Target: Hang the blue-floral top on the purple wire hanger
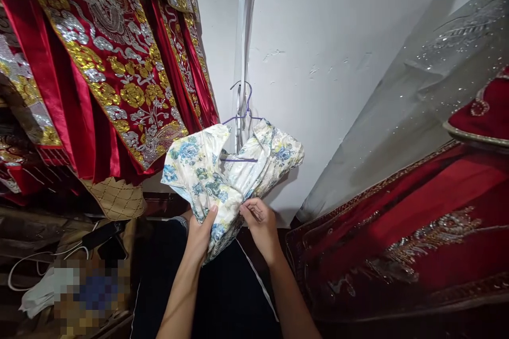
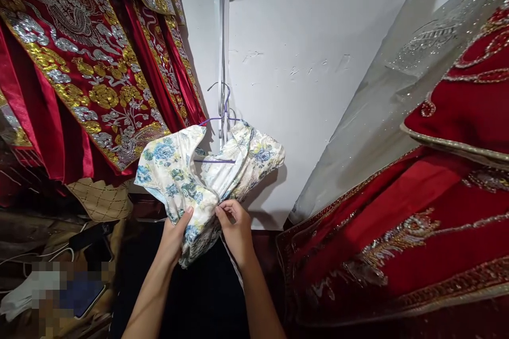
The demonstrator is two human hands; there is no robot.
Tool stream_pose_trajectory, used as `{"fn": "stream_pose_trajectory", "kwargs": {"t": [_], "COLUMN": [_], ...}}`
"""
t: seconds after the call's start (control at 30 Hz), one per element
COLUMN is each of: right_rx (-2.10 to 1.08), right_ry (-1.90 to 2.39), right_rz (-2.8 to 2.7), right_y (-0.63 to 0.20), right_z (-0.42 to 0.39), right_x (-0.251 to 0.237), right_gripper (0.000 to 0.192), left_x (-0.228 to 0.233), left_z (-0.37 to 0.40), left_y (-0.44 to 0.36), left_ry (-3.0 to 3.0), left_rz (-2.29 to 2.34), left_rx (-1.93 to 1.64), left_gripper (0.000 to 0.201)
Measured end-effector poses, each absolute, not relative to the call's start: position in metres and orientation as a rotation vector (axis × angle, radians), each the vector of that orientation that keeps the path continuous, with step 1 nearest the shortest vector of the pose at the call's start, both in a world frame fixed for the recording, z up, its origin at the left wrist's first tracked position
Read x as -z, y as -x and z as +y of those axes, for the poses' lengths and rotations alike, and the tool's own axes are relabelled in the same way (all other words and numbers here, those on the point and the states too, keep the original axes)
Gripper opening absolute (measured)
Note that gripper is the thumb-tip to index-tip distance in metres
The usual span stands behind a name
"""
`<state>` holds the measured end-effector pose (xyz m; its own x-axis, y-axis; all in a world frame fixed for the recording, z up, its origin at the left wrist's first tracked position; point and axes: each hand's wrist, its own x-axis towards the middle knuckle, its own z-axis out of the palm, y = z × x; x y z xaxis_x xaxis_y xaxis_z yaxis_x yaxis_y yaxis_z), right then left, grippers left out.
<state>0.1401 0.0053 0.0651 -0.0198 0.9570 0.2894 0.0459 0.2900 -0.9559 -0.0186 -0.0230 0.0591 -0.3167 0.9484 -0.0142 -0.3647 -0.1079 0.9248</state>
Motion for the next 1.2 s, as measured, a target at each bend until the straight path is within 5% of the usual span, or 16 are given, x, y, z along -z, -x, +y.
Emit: {"fn": "stream_pose_trajectory", "kwargs": {"t": [0.2,0.4,0.57,0.83,1.2], "right_rx": [-1.044,-1.104,-1.116,-1.413,-1.342], "right_ry": [1.063,1.005,0.956,1.025,0.614], "right_rz": [-1.474,-1.601,-1.591,-1.225,-0.877], "right_y": [-0.146,-0.146,-0.142,-0.140,-0.134], "right_z": [0.001,-0.008,-0.013,0.009,0.119], "right_x": [-0.064,-0.076,-0.080,-0.085,-0.204], "right_gripper": [0.022,0.027,0.023,0.024,0.014], "left_x": [-0.046,-0.044,-0.050,-0.038,-0.009], "left_z": [-0.022,-0.033,-0.030,-0.019,-0.004], "left_y": [0.030,0.015,-0.012,-0.008,-0.021], "left_ry": [-0.787,-1.146,-1.588,-1.488,-1.498], "left_rz": [1.228,1.714,1.415,1.367,1.325], "left_rx": [-1.639,-2.082,-1.726,-1.608,-1.447], "left_gripper": [0.055,0.065,0.027,0.014,0.014]}}
